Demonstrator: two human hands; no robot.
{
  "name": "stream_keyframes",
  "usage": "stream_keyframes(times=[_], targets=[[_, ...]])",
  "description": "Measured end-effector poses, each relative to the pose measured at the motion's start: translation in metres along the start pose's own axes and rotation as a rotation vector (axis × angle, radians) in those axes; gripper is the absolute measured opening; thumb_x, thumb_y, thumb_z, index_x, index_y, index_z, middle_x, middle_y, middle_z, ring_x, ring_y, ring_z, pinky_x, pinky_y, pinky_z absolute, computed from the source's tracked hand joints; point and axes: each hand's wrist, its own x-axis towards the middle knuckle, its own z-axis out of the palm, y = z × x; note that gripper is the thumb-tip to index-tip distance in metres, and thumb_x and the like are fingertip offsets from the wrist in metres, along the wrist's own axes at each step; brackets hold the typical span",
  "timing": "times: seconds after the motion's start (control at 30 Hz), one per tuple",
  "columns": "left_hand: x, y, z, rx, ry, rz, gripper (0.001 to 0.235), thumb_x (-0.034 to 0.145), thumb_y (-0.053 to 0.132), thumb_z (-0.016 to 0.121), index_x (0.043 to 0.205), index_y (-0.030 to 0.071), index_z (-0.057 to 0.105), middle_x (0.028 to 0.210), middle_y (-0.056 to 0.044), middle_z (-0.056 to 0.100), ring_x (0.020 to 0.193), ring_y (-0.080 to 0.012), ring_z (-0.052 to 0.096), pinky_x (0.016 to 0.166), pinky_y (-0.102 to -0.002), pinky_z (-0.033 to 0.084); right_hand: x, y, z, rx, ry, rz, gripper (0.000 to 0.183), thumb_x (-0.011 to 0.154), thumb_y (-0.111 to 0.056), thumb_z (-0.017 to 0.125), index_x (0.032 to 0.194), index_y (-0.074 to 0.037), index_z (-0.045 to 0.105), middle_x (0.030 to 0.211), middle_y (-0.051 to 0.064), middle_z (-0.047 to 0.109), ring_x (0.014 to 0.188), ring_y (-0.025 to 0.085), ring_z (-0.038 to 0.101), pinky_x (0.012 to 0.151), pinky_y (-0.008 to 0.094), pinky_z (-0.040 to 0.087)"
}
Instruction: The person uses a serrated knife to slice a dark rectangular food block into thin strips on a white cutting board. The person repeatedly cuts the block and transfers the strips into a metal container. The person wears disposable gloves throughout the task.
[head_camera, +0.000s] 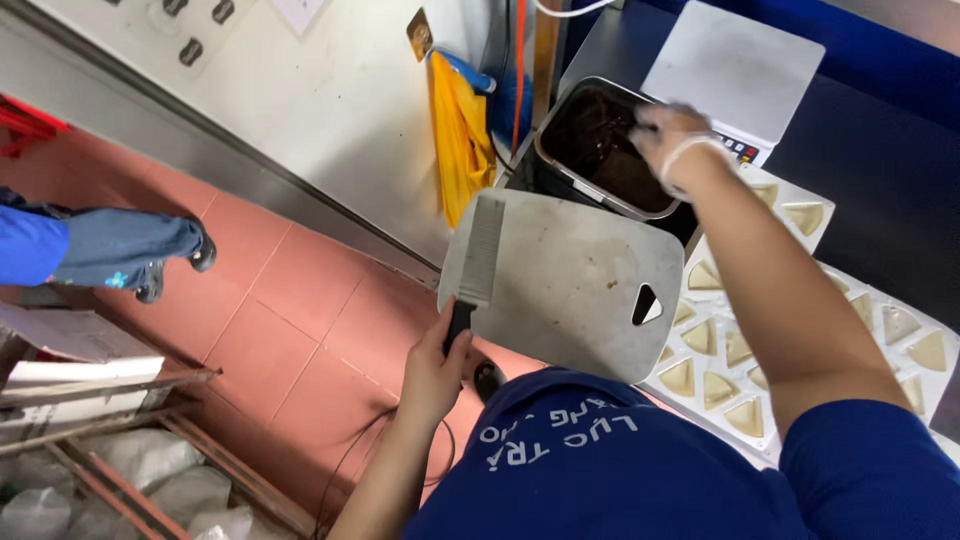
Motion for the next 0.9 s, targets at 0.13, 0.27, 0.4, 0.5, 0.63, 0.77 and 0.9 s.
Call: stream_keyframes(times=[0.13,0.27,0.4,0.5,0.63,0.77,0.9], targets=[[-0.011,-0.016,-0.001,-0.165,-0.050,0.021,0.060,0.096,0.011,0.062,0.155,0.011,0.047,0.078,-0.006,0.068,0.057,-0.0097,0.054,0.052,-0.027,0.048,0.017,0.031,0.021,-0.166,-0.017,-0.062,0.053,0.089,-0.028,0.075,0.137,-0.008,0.066,0.142,0.021,0.062,0.129,0.039,0.060,0.113,0.044,0.046],[-0.023,-0.014,-0.011,-0.037,-0.065,0.013,0.058,0.096,0.011,0.063,0.152,0.011,0.048,0.086,-0.002,0.066,0.059,-0.0099,0.060,0.055,-0.027,0.053,0.058,0.044,0.036,-0.354,-0.136,-0.068,0.058,0.085,-0.022,0.076,0.141,-0.009,0.064,0.145,0.024,0.059,0.131,0.042,0.057,0.111,0.049,0.046],[-0.031,-0.014,-0.030,-0.065,-0.002,0.100,0.061,0.097,0.010,0.063,0.155,0.010,0.045,0.086,-0.002,0.060,0.062,-0.0101,0.058,0.057,-0.027,0.054,0.082,0.062,0.036,-0.450,-0.282,-0.009,0.066,0.084,-0.019,0.077,0.147,-0.008,0.060,0.148,0.026,0.059,0.131,0.045,0.059,0.108,0.053,0.050],[-0.041,-0.022,-0.036,-0.101,0.065,0.172,0.061,0.097,0.009,0.063,0.156,0.009,0.044,0.082,-0.003,0.060,0.067,-0.0092,0.060,0.059,-0.027,0.055,0.090,0.077,0.035,-0.395,-0.265,-0.070,0.070,0.084,-0.025,0.081,0.150,-0.012,0.062,0.143,0.023,0.066,0.126,0.043,0.065,0.107,0.051,0.052],[-0.059,-0.034,-0.044,-0.163,0.074,0.035,0.062,0.097,0.010,0.062,0.157,0.011,0.045,0.073,-0.004,0.056,0.061,-0.0100,0.055,0.056,-0.027,0.052,0.091,0.077,0.044,-0.529,-0.231,-0.140,0.050,0.084,-0.022,0.080,0.129,-0.003,0.073,0.127,0.027,0.073,0.120,0.044,0.069,0.102,0.051,0.056],[-0.072,-0.040,-0.048,-0.147,0.134,0.036,0.062,0.095,0.009,0.062,0.155,0.010,0.047,0.077,-0.004,0.058,0.062,-0.0110,0.059,0.059,-0.030,0.053,0.086,0.063,0.054,-0.557,-0.267,-0.094,0.051,0.084,-0.024,0.080,0.130,-0.003,0.071,0.126,0.027,0.072,0.119,0.043,0.067,0.103,0.052,0.053],[-0.081,-0.048,-0.045,-0.048,0.196,0.188,0.060,0.095,0.009,0.064,0.152,0.007,0.050,0.086,-0.011,0.066,0.072,-0.0167,0.065,0.069,-0.034,0.055,0.075,0.062,0.056,-0.535,-0.283,-0.052,0.053,0.085,-0.027,0.080,0.130,-0.003,0.069,0.126,0.027,0.070,0.118,0.042,0.066,0.103,0.053,0.051]])
